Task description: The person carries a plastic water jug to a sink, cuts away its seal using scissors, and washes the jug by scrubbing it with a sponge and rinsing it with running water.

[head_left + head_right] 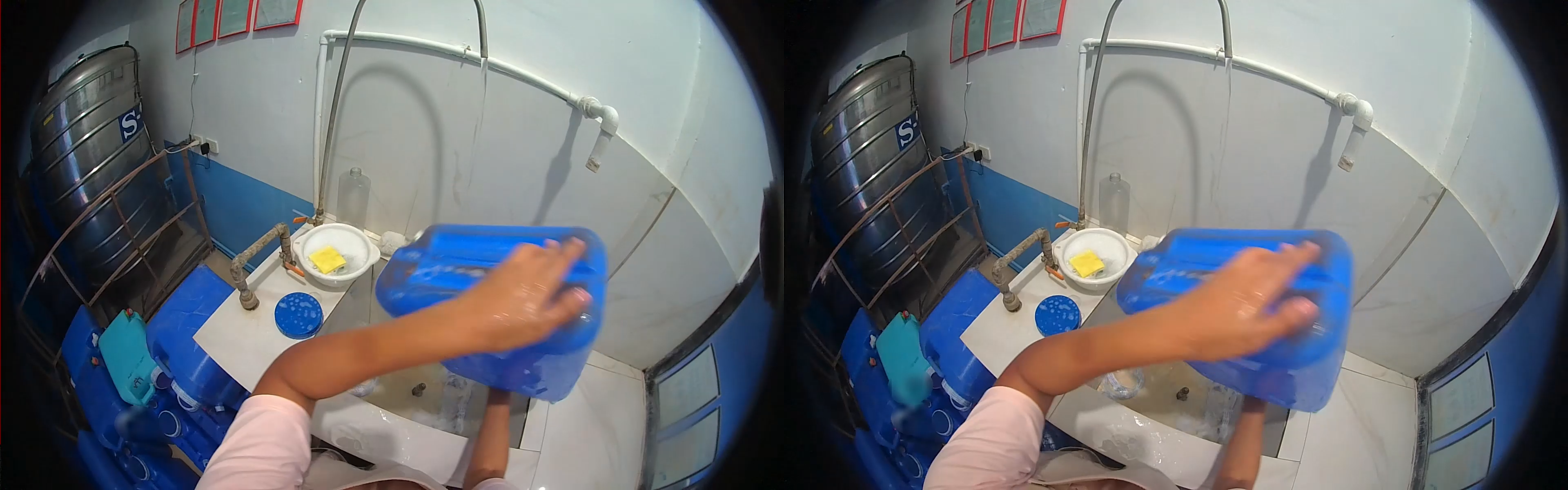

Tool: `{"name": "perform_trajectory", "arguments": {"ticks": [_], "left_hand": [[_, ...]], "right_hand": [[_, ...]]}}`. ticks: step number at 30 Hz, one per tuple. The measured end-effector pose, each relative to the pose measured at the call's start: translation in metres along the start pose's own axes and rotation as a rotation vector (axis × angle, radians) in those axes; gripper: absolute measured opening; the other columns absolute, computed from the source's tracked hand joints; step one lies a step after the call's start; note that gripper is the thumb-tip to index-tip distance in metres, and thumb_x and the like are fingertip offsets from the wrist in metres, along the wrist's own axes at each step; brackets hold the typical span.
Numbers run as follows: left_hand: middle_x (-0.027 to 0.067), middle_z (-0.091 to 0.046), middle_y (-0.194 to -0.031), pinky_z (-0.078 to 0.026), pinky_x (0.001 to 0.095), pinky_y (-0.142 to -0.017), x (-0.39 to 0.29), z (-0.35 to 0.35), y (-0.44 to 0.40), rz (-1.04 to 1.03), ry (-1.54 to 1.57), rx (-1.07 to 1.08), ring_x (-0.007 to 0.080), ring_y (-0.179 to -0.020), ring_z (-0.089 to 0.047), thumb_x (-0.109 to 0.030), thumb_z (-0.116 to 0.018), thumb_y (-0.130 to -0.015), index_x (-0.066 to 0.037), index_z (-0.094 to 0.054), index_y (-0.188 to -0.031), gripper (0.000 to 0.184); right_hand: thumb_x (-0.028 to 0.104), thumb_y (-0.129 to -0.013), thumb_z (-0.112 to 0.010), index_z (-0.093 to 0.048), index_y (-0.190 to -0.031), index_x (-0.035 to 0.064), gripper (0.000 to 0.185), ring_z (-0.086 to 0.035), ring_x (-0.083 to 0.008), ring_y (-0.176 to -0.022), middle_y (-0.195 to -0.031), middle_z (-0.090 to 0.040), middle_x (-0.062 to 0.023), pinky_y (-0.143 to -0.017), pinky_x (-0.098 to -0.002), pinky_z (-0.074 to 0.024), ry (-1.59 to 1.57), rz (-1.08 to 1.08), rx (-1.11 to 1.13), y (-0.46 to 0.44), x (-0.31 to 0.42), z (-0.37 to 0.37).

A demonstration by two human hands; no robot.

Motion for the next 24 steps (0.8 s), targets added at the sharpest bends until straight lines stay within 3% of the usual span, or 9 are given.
{"name": "perform_trajectory", "arguments": {"ticks": [3,5,8,10,14,17,21,22,24], "left_hand": [[0.0293,-0.050,-0.116,-0.034,0.0393,-0.097,0.063,0.048,0.052,0.400,0.169,-0.076,0.0387,-0.110,-0.048,-0.045,-0.040,-0.091,0.003,-0.030,-0.133,0.065],[0.0298,-0.051,-0.113,-0.035,0.0392,-0.096,0.125,0.064,0.096,0.634,-0.136,-0.150,0.0393,-0.108,-0.050,-0.044,-0.040,-0.091,0.002,-0.030,-0.133,0.063],[0.0302,-0.050,-0.116,-0.036,0.0392,-0.096,0.166,0.054,0.120,0.676,-0.121,-0.181,0.0388,-0.109,-0.050,-0.043,-0.043,-0.089,0.003,-0.035,-0.131,0.062],[0.0303,-0.052,-0.113,-0.037,0.0399,-0.095,0.175,0.022,0.116,0.556,-0.174,-0.140,0.0393,-0.107,-0.050,-0.041,-0.048,-0.087,0.004,-0.038,-0.128,0.061],[0.0282,-0.058,-0.095,-0.044,0.0459,-0.083,0.223,-0.078,0.127,0.483,-0.302,0.253,0.0417,-0.093,-0.055,-0.033,-0.061,-0.077,0.005,-0.051,-0.107,0.049],[0.0272,-0.060,-0.089,-0.045,0.0480,-0.077,0.271,-0.122,0.169,0.652,-0.282,0.277,0.0421,-0.086,-0.057,-0.028,-0.063,-0.074,0.005,-0.052,-0.096,0.041],[0.0281,-0.059,-0.088,-0.046,0.0479,-0.075,0.306,-0.113,0.200,0.885,-0.213,0.094,0.0425,-0.085,-0.058,-0.022,-0.064,-0.072,0.006,-0.052,-0.090,0.035],[0.0281,-0.059,-0.088,-0.046,0.0479,-0.075,0.310,-0.116,0.210,0.897,-0.201,0.112,0.0425,-0.085,-0.058,-0.022,-0.064,-0.072,0.006,-0.052,-0.090,0.035],[0.0286,-0.059,-0.090,-0.046,0.0476,-0.077,0.321,-0.103,0.213,0.937,-0.220,0.048,0.0426,-0.087,-0.058,-0.021,-0.064,-0.072,0.007,-0.052,-0.094,0.037]], "right_hand": [[0.020,-0.077,-0.061,-0.057,-0.109,-0.0027,0.040,-0.060,-0.0207,-0.076,-0.085,-0.064,-0.0123,-0.070,-0.0354,-0.0476,0.160,0.151,-0.054,-0.001,0.067,0.026],[0.020,-0.076,-0.062,-0.057,-0.109,-0.0026,0.040,-0.060,-0.0203,-0.076,-0.084,-0.064,-0.0119,-0.069,-0.0352,-0.0477,0.343,0.272,-0.076,-0.005,0.099,0.025],[0.021,-0.076,-0.062,-0.057,-0.110,-0.0024,0.041,-0.060,-0.0198,-0.075,-0.084,-0.064,-0.0113,-0.068,-0.0350,-0.0477,0.951,0.510,-0.099,-0.018,0.108,-0.020],[0.026,-0.071,-0.067,-0.056,-0.113,-0.0006,0.051,-0.062,-0.0261,-0.070,-0.083,-0.064,-0.0143,-0.064,-0.0367,-0.0473,1.694,0.303,-0.254,-0.004,0.082,-0.082],[0.027,-0.061,-0.069,-0.054,-0.116,-0.0022,0.063,-0.062,-0.0301,-0.071,-0.079,-0.062,-0.0145,-0.063,-0.0387,-0.0469,1.912,0.761,0.237,0.009,-0.013,-0.179],[0.029,-0.067,-0.068,-0.051,-0.119,-0.0010,0.063,-0.061,-0.0304,-0.076,-0.078,-0.061,-0.0119,-0.068,-0.0410,-0.0470,2.029,0.761,0.474,0.000,-0.066,-0.193],[0.026,-0.067,-0.070,-0.048,-0.121,-0.0017,0.065,-0.061,-0.0332,-0.085,-0.096,-0.063,-0.0168,-0.076,-0.0396,-0.0475,1.769,0.429,1.102,-0.036,-0.112,-0.198],[0.023,-0.068,-0.071,-0.049,-0.120,-0.0021,0.062,-0.062,-0.0297,-0.085,-0.097,-0.064,-0.0167,-0.076,-0.0361,-0.0484,1.684,0.135,1.152,-0.058,-0.121,-0.208],[0.020,-0.081,-0.058,-0.057,-0.101,-0.0057,0.032,-0.063,-0.0206,-0.071,-0.082,-0.063,-0.0144,-0.065,-0.0324,-0.0524,1.368,-0.339,0.758,-0.103,-0.120,-0.219]]}}
Point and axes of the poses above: each hand's wrist, its own y-axis away from the middle knuckle, its own z-axis out of the back of the hand, x = y × z, the point moved 6 cm from there along -y, towards the middle knuckle
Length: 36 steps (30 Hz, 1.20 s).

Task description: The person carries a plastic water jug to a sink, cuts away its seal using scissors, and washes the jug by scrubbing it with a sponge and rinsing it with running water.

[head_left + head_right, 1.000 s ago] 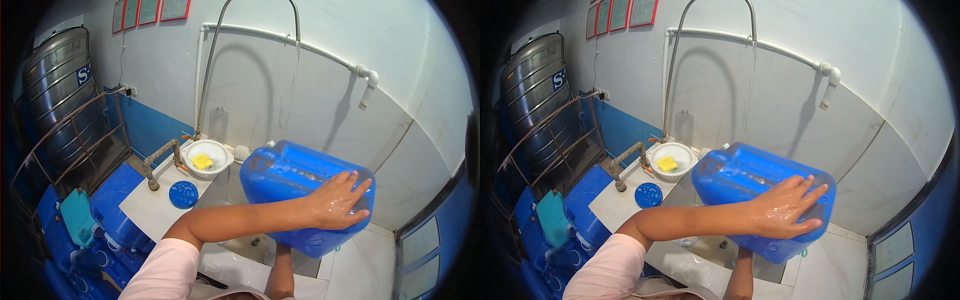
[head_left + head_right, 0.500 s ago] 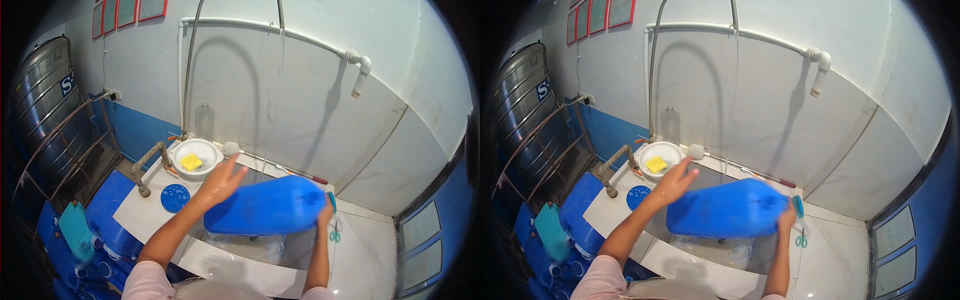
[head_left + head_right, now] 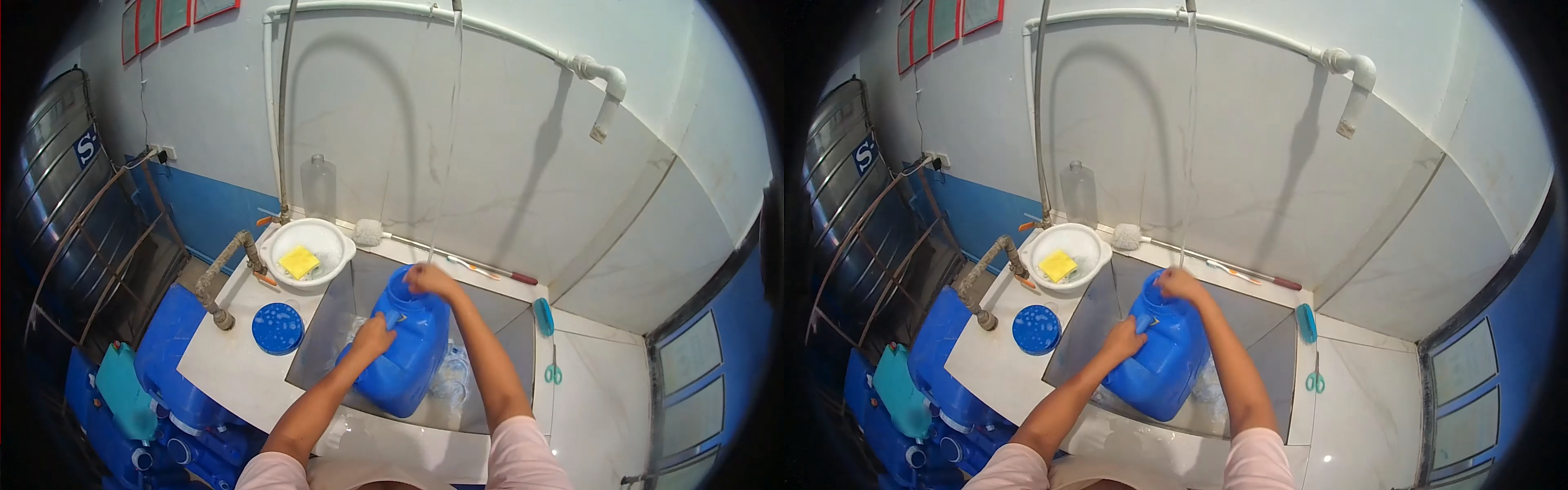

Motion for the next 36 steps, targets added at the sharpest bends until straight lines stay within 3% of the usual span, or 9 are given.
{"name": "perform_trajectory", "arguments": {"ticks": [2,8,10,14,19,25,28,35,36], "left_hand": [[0.0292,-0.059,-0.094,-0.046,0.0466,-0.078,0.014,0.005,0.000,0.082,0.023,0.022,0.0424,-0.090,-0.058,-0.022,-0.064,-0.072,0.007,-0.053,-0.098,0.040],[0.0293,-0.059,-0.095,-0.046,0.0462,-0.079,0.049,0.015,-0.016,0.143,0.066,-0.014,0.0420,-0.092,-0.058,-0.030,-0.063,-0.075,0.006,-0.055,-0.097,0.043],[0.0268,-0.061,-0.091,-0.047,0.0483,-0.073,0.029,0.019,-0.031,-0.108,0.050,0.083,0.0417,-0.085,-0.060,-0.036,-0.062,-0.077,0.003,-0.054,-0.102,0.047],[0.0221,-0.061,-0.095,-0.046,0.0446,-0.078,-0.014,0.012,-0.058,-0.197,-0.221,0.229,0.0388,-0.090,-0.059,-0.040,-0.061,-0.079,-0.001,-0.053,-0.108,0.050],[0.0162,-0.053,-0.111,-0.036,0.0397,-0.093,-0.052,-0.028,-0.090,-0.589,-0.352,-0.298,0.0315,-0.106,-0.048,-0.035,-0.056,-0.083,-0.005,-0.050,-0.116,0.045],[0.0155,-0.052,-0.111,-0.035,0.0416,-0.096,-0.084,-0.032,-0.073,-0.771,-0.167,-0.101,0.0315,-0.108,-0.047,-0.025,-0.056,-0.083,0.000,-0.049,-0.114,0.041],[0.0148,-0.053,-0.108,-0.036,0.0416,-0.094,-0.093,-0.019,-0.042,-0.961,-0.154,-0.193,0.0310,-0.104,-0.049,-0.024,-0.058,-0.081,-0.001,-0.050,-0.113,0.040],[0.0128,-0.056,-0.103,-0.039,0.0402,-0.089,-0.068,0.009,0.001,-0.976,-0.221,-0.126,0.0293,-0.099,-0.052,-0.027,-0.060,-0.079,-0.003,-0.052,-0.110,0.040],[0.0141,-0.057,-0.102,-0.041,0.0408,-0.086,-0.062,0.012,-0.002,-0.856,-0.280,-0.038,0.0310,-0.097,-0.054,-0.028,-0.059,-0.080,-0.003,-0.052,-0.108,0.038]], "right_hand": [[0.006,-0.082,-0.047,-0.056,-0.085,-0.0099,0.019,-0.063,-0.0227,-0.064,-0.079,-0.061,-0.0190,-0.060,-0.0313,-0.0559,-0.448,-0.159,-0.180,-0.019,-0.008,0.023],[0.001,-0.083,-0.045,-0.057,-0.087,-0.0099,0.017,-0.065,-0.0254,-0.068,-0.079,-0.062,-0.0202,-0.063,-0.0313,-0.0566,-0.231,-0.243,-0.016,-0.007,0.015,0.041],[-0.001,-0.082,-0.045,-0.057,-0.088,-0.0097,0.016,-0.065,-0.0247,-0.068,-0.080,-0.063,-0.0202,-0.061,-0.0293,-0.0567,-0.389,-0.339,0.044,-0.007,0.019,0.040],[-0.001,-0.083,-0.046,-0.057,-0.086,-0.0094,0.014,-0.065,-0.0233,-0.068,-0.078,-0.062,-0.0194,-0.059,-0.0280,-0.0568,-0.458,-0.350,0.049,-0.006,0.031,0.043],[0.000,-0.081,-0.047,-0.057,-0.081,-0.0086,0.013,-0.062,-0.0200,-0.062,-0.071,-0.059,-0.0138,-0.059,-0.0280,-0.0569,-0.449,-0.233,-0.001,-0.004,0.044,0.048],[0.000,-0.078,-0.047,-0.057,-0.075,-0.0060,0.012,-0.053,-0.0147,-0.053,-0.064,-0.054,-0.0083,-0.057,-0.0269,-0.0532,-0.370,-0.159,-0.066,-0.004,0.042,0.052],[0.001,-0.077,-0.048,-0.057,-0.075,-0.0048,0.012,-0.053,-0.0148,-0.053,-0.063,-0.054,-0.0081,-0.051,-0.0256,-0.0480,-0.316,-0.093,-0.086,-0.006,0.039,0.053],[0.002,-0.076,-0.047,-0.059,-0.069,-0.0015,0.014,-0.052,-0.0147,-0.050,-0.061,-0.056,-0.0079,-0.046,-0.0264,-0.0446,-0.147,-0.081,-0.050,-0.013,0.032,0.048],[0.002,-0.075,-0.048,-0.059,-0.068,-0.0013,0.013,-0.051,-0.0149,-0.048,-0.060,-0.055,-0.0076,-0.045,-0.0264,-0.0443,-0.181,-0.094,-0.068,-0.014,0.031,0.050]]}}
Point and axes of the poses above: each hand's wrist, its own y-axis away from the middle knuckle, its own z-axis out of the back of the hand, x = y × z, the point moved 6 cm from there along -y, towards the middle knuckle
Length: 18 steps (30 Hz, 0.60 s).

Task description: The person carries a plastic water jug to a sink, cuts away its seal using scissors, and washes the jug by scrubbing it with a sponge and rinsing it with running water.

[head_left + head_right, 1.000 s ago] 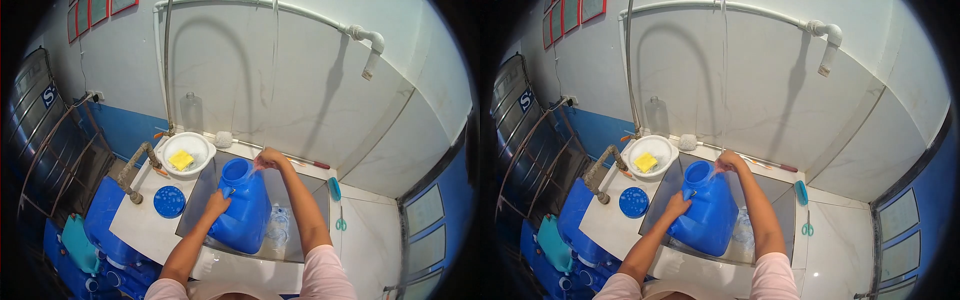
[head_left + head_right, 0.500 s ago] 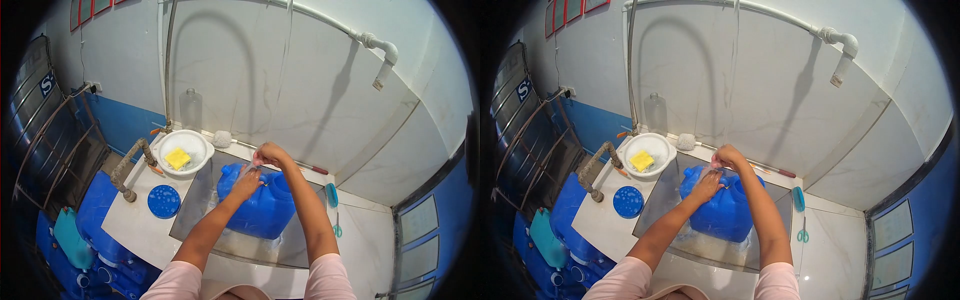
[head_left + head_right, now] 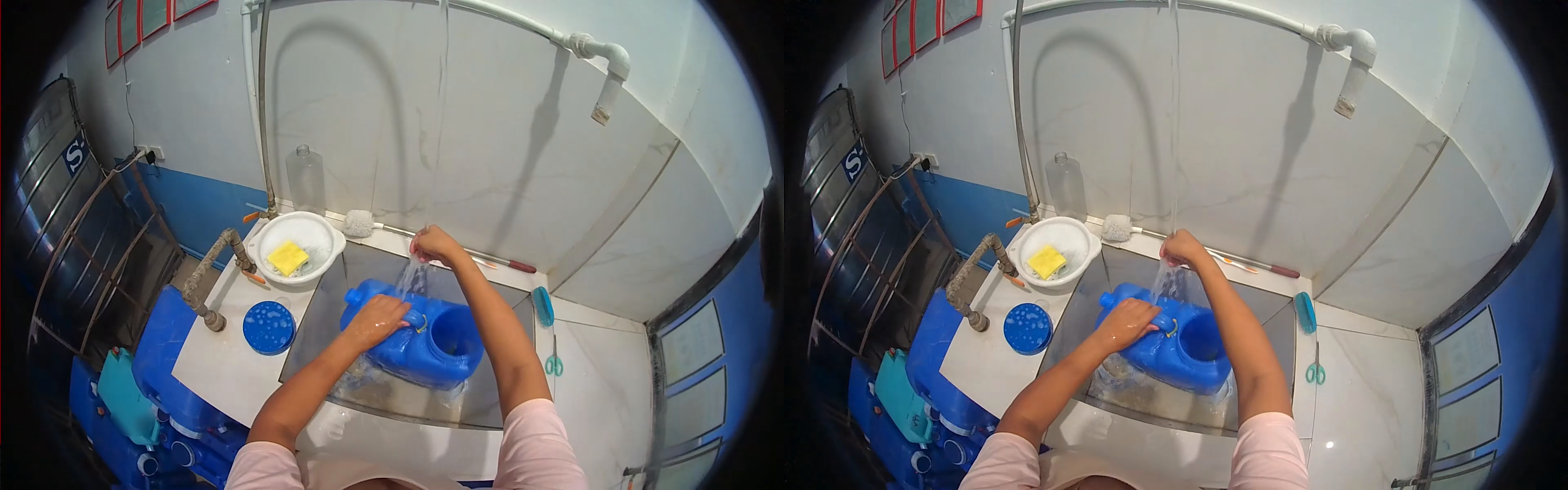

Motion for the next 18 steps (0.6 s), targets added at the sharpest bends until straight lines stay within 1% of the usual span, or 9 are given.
{"name": "perform_trajectory", "arguments": {"ticks": [2,5,6,8,9,11,14,16,18], "left_hand": [[0.0153,-0.058,-0.101,-0.043,0.0414,-0.083,0.009,0.003,0.009,0.100,-0.013,0.121,0.0327,-0.095,-0.056,-0.030,-0.058,-0.081,-0.003,-0.052,-0.106,0.038],[0.0230,-0.062,-0.086,-0.045,0.0503,-0.067,0.037,-0.002,0.030,0.476,0.174,0.211,0.0438,-0.078,-0.058,-0.042,-0.052,-0.086,0.002,-0.049,-0.100,0.046],[0.0230,-0.062,-0.086,-0.045,0.0503,-0.067,0.039,-0.006,0.036,0.470,0.176,0.219,0.0438,-0.078,-0.058,-0.042,-0.052,-0.086,0.002,-0.049,-0.100,0.046],[0.0277,-0.060,-0.077,-0.045,0.0513,-0.065,0.058,-0.008,0.059,0.762,0.111,0.055,0.0439,-0.074,-0.059,-0.039,-0.050,-0.087,0.001,-0.049,-0.094,0.041],[0.0277,-0.060,-0.077,-0.045,0.0513,-0.065,0.061,-0.012,0.066,0.753,0.111,0.063,0.0439,-0.074,-0.059,-0.039,-0.050,-0.087,0.001,-0.049,-0.094,0.041],[0.0282,-0.060,-0.079,-0.046,0.0509,-0.066,0.075,-0.011,0.088,0.907,0.156,-0.056,0.0440,-0.076,-0.059,-0.040,-0.050,-0.087,0.001,-0.050,-0.093,0.041],[0.0271,-0.060,-0.078,-0.045,0.0512,-0.065,0.077,-0.006,0.094,0.849,0.159,-0.053,0.0444,-0.074,-0.059,-0.039,-0.051,-0.087,0.001,-0.051,-0.094,0.040],[0.0260,-0.061,-0.080,-0.045,0.0504,-0.066,0.077,-0.002,0.081,0.788,0.146,0.024,0.0435,-0.076,-0.059,-0.039,-0.051,-0.087,0.001,-0.052,-0.094,0.041],[0.0249,-0.061,-0.083,-0.045,0.0496,-0.067,0.079,-0.007,0.063,0.724,0.133,0.093,0.0427,-0.078,-0.059,-0.039,-0.052,-0.087,0.001,-0.052,-0.095,0.041]], "right_hand": [[0.003,-0.074,-0.049,-0.059,-0.067,-0.0011,0.013,-0.050,-0.0151,-0.046,-0.058,-0.054,-0.0073,-0.045,-0.0265,-0.0440,-0.040,-0.015,-0.022,-0.002,-0.002,0.002],[0.003,-0.073,-0.050,-0.058,-0.065,-0.0029,0.013,-0.053,-0.0169,-0.045,-0.057,-0.055,-0.0094,-0.043,-0.0269,-0.0441,0.053,0.020,-0.063,-0.001,0.002,0.005],[0.003,-0.072,-0.050,-0.059,-0.064,-0.0039,0.013,-0.056,-0.0186,-0.046,-0.058,-0.057,-0.0112,-0.042,-0.0276,-0.0444,0.162,0.000,-0.092,0.000,0.005,0.005],[0.003,-0.071,-0.050,-0.060,-0.064,-0.0049,0.014,-0.059,-0.0202,-0.048,-0.060,-0.059,-0.0131,-0.042,-0.0284,-0.0448,0.265,-0.029,-0.125,0.000,0.004,0.007],[0.001,-0.067,-0.054,-0.061,-0.065,-0.0075,0.011,-0.061,-0.0239,-0.050,-0.060,-0.060,-0.0165,-0.043,-0.0310,-0.0474,0.348,-0.005,-0.114,-0.002,0.003,0.007],[-0.001,-0.064,-0.058,-0.061,-0.065,-0.0101,0.010,-0.064,-0.0275,-0.053,-0.060,-0.061,-0.0198,-0.045,-0.0337,-0.0500,0.423,0.014,-0.108,-0.001,0.002,0.008],[-0.006,-0.064,-0.057,-0.062,-0.069,-0.0110,0.009,-0.065,-0.0275,-0.056,-0.064,-0.062,-0.0182,-0.049,-0.0336,-0.0522,0.243,-0.067,-0.054,0.007,0.006,0.008],[-0.010,-0.067,-0.052,-0.061,-0.071,-0.0102,0.010,-0.066,-0.0270,-0.061,-0.072,-0.063,-0.0189,-0.053,-0.0326,-0.0545,-0.065,-0.125,0.054,0.008,0.007,0.005],[-0.007,-0.071,-0.052,-0.060,-0.074,-0.0086,0.009,-0.065,-0.0256,-0.061,-0.072,-0.062,-0.0167,-0.054,-0.0307,-0.0553,-0.078,-0.129,0.070,0.006,0.013,0.004]]}}
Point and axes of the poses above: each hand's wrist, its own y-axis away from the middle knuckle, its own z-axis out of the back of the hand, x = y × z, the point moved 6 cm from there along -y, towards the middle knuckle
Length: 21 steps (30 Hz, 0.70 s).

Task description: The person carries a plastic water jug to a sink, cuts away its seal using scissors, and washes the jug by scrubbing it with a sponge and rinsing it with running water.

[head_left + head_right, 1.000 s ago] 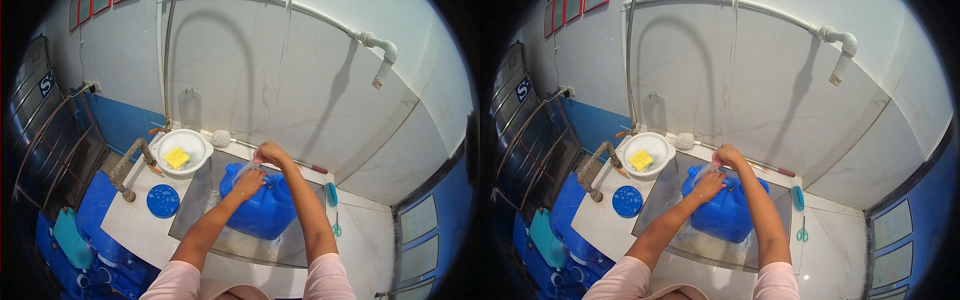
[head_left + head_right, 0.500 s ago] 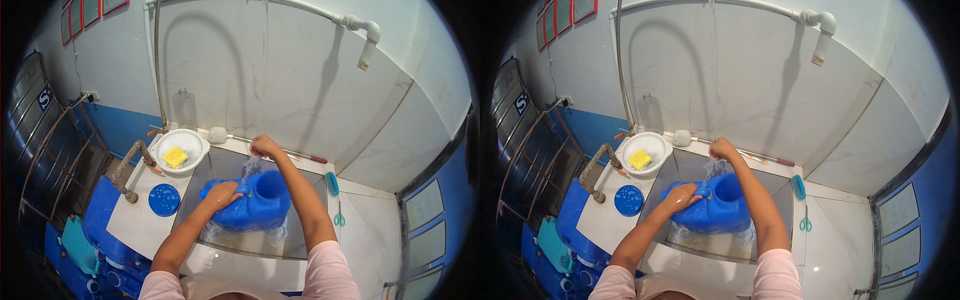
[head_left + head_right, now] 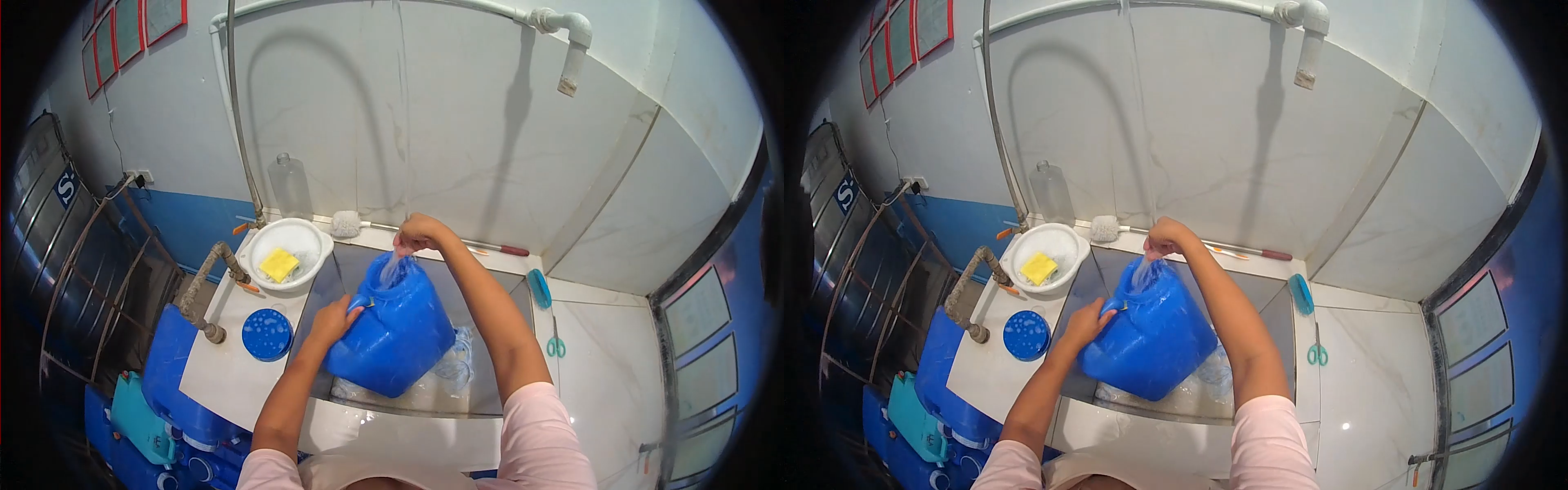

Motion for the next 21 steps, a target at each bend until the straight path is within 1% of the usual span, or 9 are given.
{"name": "perform_trajectory", "arguments": {"ticks": [2,3,6,10,12,14,16,19,21], "left_hand": [[0.0212,-0.060,-0.085,-0.045,0.0476,-0.068,-0.024,-0.005,-0.024,-0.328,-0.115,-0.280,0.0397,-0.080,-0.058,-0.040,-0.051,-0.087,0.000,-0.053,-0.100,0.043],[0.0212,-0.060,-0.085,-0.045,0.0476,-0.068,-0.028,-0.011,-0.037,-0.342,-0.110,-0.283,0.0397,-0.080,-0.058,-0.040,-0.051,-0.087,0.000,-0.053,-0.100,0.043],[0.0188,-0.059,-0.087,-0.046,0.0449,-0.070,-0.055,-0.022,-0.066,-0.406,-0.162,-0.249,0.0362,-0.083,-0.057,-0.044,-0.048,-0.087,-0.001,-0.054,-0.099,0.044],[0.0230,-0.061,-0.087,-0.046,0.0477,-0.070,-0.084,-0.014,-0.074,-0.353,-0.210,0.097,0.0382,-0.081,-0.060,-0.053,-0.044,-0.085,0.000,-0.057,-0.091,0.054],[0.0242,-0.061,-0.084,-0.046,0.0484,-0.069,-0.091,-0.017,-0.068,-0.363,-0.282,0.221,0.0392,-0.078,-0.060,-0.054,-0.042,-0.086,0.001,-0.057,-0.090,0.057],[0.0273,-0.060,-0.079,-0.046,0.0495,-0.069,-0.089,-0.019,-0.056,-0.256,-0.222,0.145,0.0421,-0.075,-0.059,-0.049,-0.038,-0.090,0.002,-0.057,-0.087,0.054],[0.0280,-0.060,-0.080,-0.046,0.0494,-0.069,-0.072,-0.044,-0.050,-0.173,-0.126,0.075,0.0424,-0.077,-0.059,-0.045,-0.036,-0.091,0.002,-0.057,-0.085,0.052],[0.0282,-0.059,-0.083,-0.045,0.0508,-0.072,-0.069,-0.046,-0.026,-0.077,0.122,-0.009,0.0448,-0.081,-0.057,-0.032,-0.030,-0.094,0.002,-0.058,-0.085,0.045],[0.0226,-0.062,-0.081,-0.046,0.0437,-0.070,-0.052,-0.061,-0.014,-0.183,0.232,-0.099,0.0355,-0.077,-0.061,-0.030,-0.033,-0.093,0.002,-0.059,-0.088,0.042]], "right_hand": [[-0.003,-0.076,-0.052,-0.060,-0.077,-0.0070,0.009,-0.064,-0.0241,-0.061,-0.071,-0.060,-0.0145,-0.056,-0.0288,-0.0562,-0.012,-0.007,0.002,0.002,0.006,0.000],[-0.003,-0.076,-0.051,-0.059,-0.076,-0.0072,0.009,-0.064,-0.0242,-0.061,-0.070,-0.059,-0.0138,-0.056,-0.0296,-0.0563,-0.087,-0.004,-0.016,0.007,0.010,-0.001],[-0.003,-0.074,-0.049,-0.058,-0.073,-0.0075,0.010,-0.062,-0.0245,-0.059,-0.070,-0.058,-0.0140,-0.055,-0.0308,-0.0560,-0.185,0.046,-0.079,0.012,0.011,0.001],[0.001,-0.070,-0.050,-0.061,-0.076,-0.0080,0.015,-0.063,-0.0223,-0.061,-0.069,-0.059,-0.0141,-0.053,-0.0299,-0.0537,-0.154,0.129,-0.110,0.002,-0.001,0.000],[0.008,-0.071,-0.051,-0.063,-0.078,-0.0074,0.021,-0.064,-0.0263,-0.066,-0.075,-0.062,-0.0190,-0.061,-0.0351,-0.0534,0.663,0.288,-0.119,-0.008,-0.012,-0.006],[0.016,-0.073,-0.053,-0.061,-0.095,-0.0066,0.033,-0.063,-0.0321,-0.079,-0.091,-0.062,-0.0230,-0.074,-0.0393,-0.0503,0.892,0.265,-0.157,0.005,-0.043,-0.022],[0.022,-0.075,-0.055,-0.054,-0.113,-0.0031,0.045,-0.059,-0.0339,-0.091,-0.097,-0.061,-0.0205,-0.080,-0.0405,-0.0458,1.080,0.313,-0.010,0.033,-0.062,-0.058],[0.028,-0.076,-0.058,-0.051,-0.118,0.0002,0.051,-0.056,-0.0293,-0.088,-0.090,-0.058,-0.0161,-0.075,-0.0403,-0.0425,1.120,0.725,-0.318,0.067,-0.070,-0.080],[0.035,-0.076,-0.059,-0.052,-0.119,0.0039,0.053,-0.054,-0.0262,-0.082,-0.084,-0.055,-0.0120,-0.070,-0.0389,-0.0391,1.097,0.937,-0.415,0.077,-0.076,-0.078]]}}
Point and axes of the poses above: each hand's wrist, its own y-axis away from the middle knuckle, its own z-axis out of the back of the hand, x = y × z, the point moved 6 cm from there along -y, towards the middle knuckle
